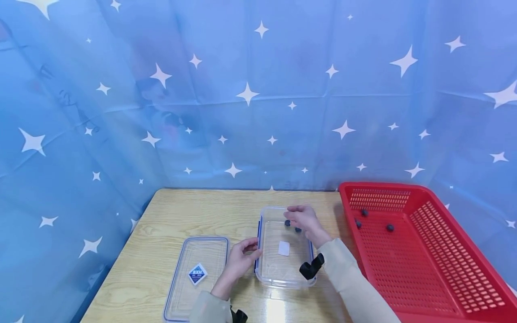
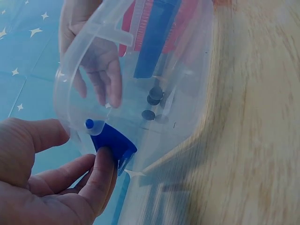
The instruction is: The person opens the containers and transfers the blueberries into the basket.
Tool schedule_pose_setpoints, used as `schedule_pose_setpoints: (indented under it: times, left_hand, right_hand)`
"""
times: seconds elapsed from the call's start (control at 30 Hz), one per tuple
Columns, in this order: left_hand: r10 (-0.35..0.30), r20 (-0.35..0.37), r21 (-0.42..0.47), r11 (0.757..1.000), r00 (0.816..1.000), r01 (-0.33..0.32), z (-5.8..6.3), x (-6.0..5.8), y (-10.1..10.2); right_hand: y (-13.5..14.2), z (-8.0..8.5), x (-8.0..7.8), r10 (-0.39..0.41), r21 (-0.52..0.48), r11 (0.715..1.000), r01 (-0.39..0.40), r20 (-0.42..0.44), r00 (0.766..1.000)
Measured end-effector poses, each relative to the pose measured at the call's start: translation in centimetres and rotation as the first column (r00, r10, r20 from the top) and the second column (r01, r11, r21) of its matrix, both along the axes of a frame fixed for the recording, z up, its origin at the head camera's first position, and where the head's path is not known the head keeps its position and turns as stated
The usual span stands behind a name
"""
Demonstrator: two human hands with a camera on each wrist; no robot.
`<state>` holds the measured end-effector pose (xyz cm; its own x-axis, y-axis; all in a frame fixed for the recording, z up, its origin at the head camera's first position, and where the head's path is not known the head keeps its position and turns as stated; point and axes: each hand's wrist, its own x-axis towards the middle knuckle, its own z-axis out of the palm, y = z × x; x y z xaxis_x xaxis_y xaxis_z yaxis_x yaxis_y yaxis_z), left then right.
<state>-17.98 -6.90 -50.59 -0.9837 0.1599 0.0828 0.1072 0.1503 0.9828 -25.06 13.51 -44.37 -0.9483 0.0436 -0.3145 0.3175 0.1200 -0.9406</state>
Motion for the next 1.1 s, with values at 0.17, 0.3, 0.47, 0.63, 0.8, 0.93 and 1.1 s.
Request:
schedule_pose_setpoints:
  times: [0.17,0.3,0.47,0.63,0.8,0.93,1.1]
  left_hand:
    - [-0.003,0.012,-0.013,1.0,1.0,0.003,-0.2,-0.3,0.0]
    - [-0.009,-0.001,-0.013,1.0,1.0,0.009,-0.2,-0.3,0.0]
    - [-0.003,-0.009,-0.012,1.0,1.0,0.003,-0.2,-0.3,0.0]
    - [-0.004,-0.004,-0.007,1.0,1.0,0.004,-0.2,-0.3,0.0]
    - [-0.006,0.02,0.003,1.0,1.0,0.006,0.3,0.1,0.0]
    - [-0.014,0.03,0.015,1.0,0.999,0.013,2.5,1.0,0.2]
    - [-0.017,0.016,0.015,1.0,1.0,0.017,3.0,1.1,0.2]
  right_hand:
    - [-0.3,-0.8,0.1,-0.008,0.083,0.996,0.007,0.011,1.0]
    - [-0.7,-1.1,0.1,-0.012,0.187,0.982,0.011,0.007,1.0]
    - [-1.0,-1.5,0.0,0.005,0.282,0.959,-0.001,-0.014,1.0]
    - [-1.3,-2.1,-0.2,0.041,0.339,0.94,-0.039,0.003,0.999]
    - [-1.6,-2.8,-0.3,0.058,0.374,0.926,-0.056,0.008,0.998]
    - [-1.9,-3.2,-0.6,0.059,0.366,0.929,-0.055,0.002,0.998]
    - [-2.3,-3.8,-1.1,0.052,0.406,0.913,-0.04,-0.018,0.999]
